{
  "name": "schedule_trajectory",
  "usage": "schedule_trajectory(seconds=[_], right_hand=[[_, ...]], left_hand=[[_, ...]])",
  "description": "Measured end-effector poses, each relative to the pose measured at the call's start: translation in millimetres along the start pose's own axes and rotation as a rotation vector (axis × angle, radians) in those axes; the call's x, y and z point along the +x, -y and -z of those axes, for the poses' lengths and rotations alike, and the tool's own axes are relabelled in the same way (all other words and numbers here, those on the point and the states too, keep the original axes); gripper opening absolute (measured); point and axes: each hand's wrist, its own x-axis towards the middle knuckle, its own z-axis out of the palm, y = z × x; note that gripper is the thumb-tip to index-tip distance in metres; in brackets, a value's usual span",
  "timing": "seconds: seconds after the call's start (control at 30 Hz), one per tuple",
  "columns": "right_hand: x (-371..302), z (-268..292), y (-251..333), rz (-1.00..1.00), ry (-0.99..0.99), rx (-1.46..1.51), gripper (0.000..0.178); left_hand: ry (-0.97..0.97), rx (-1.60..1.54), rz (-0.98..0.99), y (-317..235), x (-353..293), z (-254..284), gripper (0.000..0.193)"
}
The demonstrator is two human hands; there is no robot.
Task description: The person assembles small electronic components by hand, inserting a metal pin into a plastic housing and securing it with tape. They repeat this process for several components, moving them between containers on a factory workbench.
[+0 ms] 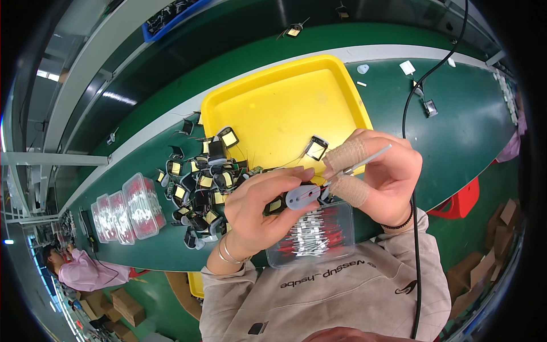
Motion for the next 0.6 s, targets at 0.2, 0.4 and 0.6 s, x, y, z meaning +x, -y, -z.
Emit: schedule_trajectory(seconds=[0.2,0.4,0.6], right_hand=[[-0.3,-2.1,6.5,0.219,0.034,-0.209,0.025],[-7.7,-7.4,10.3,0.328,0.014,-0.375,0.031],[-12.4,-8.7,8.0,0.368,0.003,-0.368,0.031]], left_hand=[[-0.024,0.107,-0.044,-0.6,2.5,3.2,0.042],[-0.062,0.126,-0.06,0.8,-1.5,4.5,0.043],[-0.066,0.17,-0.086,-2.9,-0.9,6.3,0.044]])
